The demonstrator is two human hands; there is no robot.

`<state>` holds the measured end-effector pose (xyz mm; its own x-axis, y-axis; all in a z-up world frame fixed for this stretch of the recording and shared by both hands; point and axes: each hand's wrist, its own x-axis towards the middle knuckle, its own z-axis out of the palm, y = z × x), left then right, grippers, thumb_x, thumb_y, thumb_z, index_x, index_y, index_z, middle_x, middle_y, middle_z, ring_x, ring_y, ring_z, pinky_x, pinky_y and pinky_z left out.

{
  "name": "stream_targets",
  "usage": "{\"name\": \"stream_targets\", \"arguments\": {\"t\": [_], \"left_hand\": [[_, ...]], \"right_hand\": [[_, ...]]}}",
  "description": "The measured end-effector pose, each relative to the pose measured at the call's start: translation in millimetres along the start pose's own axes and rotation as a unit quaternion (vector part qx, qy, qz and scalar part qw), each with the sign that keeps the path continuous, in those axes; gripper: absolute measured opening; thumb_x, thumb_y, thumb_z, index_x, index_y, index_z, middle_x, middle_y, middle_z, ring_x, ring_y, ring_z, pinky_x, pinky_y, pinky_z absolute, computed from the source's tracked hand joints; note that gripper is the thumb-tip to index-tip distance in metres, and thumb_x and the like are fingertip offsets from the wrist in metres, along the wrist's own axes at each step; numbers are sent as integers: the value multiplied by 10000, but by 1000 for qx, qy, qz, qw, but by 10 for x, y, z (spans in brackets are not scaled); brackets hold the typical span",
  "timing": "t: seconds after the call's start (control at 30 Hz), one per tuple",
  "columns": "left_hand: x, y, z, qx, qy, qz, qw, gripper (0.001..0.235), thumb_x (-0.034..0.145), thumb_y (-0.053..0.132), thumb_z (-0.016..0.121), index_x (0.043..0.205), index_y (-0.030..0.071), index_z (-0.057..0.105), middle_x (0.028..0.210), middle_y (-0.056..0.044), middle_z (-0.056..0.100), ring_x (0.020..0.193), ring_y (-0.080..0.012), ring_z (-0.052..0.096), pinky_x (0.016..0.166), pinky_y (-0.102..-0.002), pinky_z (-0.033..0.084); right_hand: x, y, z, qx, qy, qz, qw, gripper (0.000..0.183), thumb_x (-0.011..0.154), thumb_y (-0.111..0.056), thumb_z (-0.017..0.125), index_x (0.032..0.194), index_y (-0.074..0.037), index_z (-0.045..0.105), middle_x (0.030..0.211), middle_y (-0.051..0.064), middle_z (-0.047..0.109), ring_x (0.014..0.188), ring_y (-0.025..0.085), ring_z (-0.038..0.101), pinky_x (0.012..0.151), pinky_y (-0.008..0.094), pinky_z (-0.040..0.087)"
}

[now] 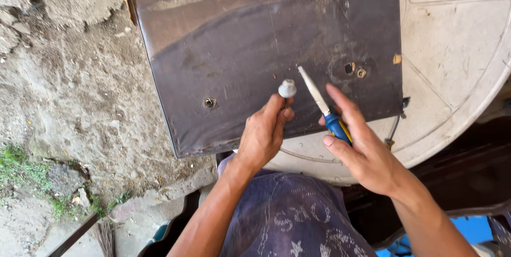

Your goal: The person uses pliers and a screwdriver to remove staples and fasteners from the underside of a dark upholstered panel resting on a white plastic table. The person then flips the panel to show the other side.

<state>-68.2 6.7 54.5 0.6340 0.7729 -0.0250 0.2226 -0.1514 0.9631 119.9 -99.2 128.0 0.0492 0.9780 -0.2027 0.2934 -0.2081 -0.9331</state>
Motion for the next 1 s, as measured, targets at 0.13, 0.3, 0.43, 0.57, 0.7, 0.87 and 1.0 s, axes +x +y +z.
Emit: {"name": "stream_targets", "arguments": {"t": [0.13, 0.3, 0.43, 0.57, 0.7, 0.87, 1.0], "left_hand": [[93, 72, -23, 33, -21, -1, 999, 159, 1051, 75, 521, 1204, 59, 556, 971, -151, 715, 915, -365, 728, 734, -438, 553], [89, 81, 1, 10, -36, -20, 999, 125, 1063, 105, 519, 1178, 66, 550, 958, -127, 714, 894, -327, 750, 699, -414, 561], [107, 62, -2, 13, -37, -29, 999, 114, 1066, 99, 508, 1164, 67, 557, 935, -122, 715, 849, -334, 734, 700, -420, 555], [77, 22, 9, -2, -25, -14, 1000, 103, 1059, 88, 518, 1151, 58, 553, 917, -124, 709, 843, -321, 738, 714, -400, 559], [121, -12, -22, -16, -18, -24, 999, 92, 1055, 81, 528, 1140, 52, 550, 885, -121, 707, 816, -305, 732, 718, -381, 557], [78, -80, -16, -22, -19, -36, 999, 99, 1049, 80, 537, 1142, 46, 545, 844, -117, 697, 759, -293, 714, 692, -368, 549], [280, -65, -76, -49, -12, -24, 998, 105, 1048, 68, 511, 1147, 40, 529, 804, -107, 680, 739, -275, 715, 698, -361, 555]], "right_hand": [[168, -408, -107, -165, 91, -14, 982, 693, 952, -136, 641, 1585, -97, 364, 1135, 93, 550, 877, 162, 556, 777, 354, 516], [505, -534, -212, -321, 88, -248, 910, 649, 989, -152, 639, 1573, -123, 356, 1092, 93, 586, 994, 223, 592, 872, 402, 539], [596, -588, -298, -385, -10, -1, 923, 593, 938, -221, 691, 1491, -184, 479, 881, 34, 590, 695, 156, 550, 567, 322, 504], [680, -653, -306, -337, 38, -99, 936, 643, 955, -202, 669, 1556, -103, 462, 895, 32, 583, 739, 152, 537, 641, 327, 486], [816, -720, -348, -280, -106, 167, 940, 679, 900, -204, 646, 1554, -279, 479, 912, -8, 582, 650, 154, 564, 576, 347, 516], [840, -625, -277, -282, -34, -7, 959, 644, 926, -180, 674, 1538, -207, 475, 912, 29, 573, 724, 157, 548, 632, 337, 486], [1043, -616, -368, -333, -61, 81, 938, 622, 888, -200, 673, 1488, -301, 542, 853, 20, 572, 690, 156, 572, 639, 342, 485]]}}
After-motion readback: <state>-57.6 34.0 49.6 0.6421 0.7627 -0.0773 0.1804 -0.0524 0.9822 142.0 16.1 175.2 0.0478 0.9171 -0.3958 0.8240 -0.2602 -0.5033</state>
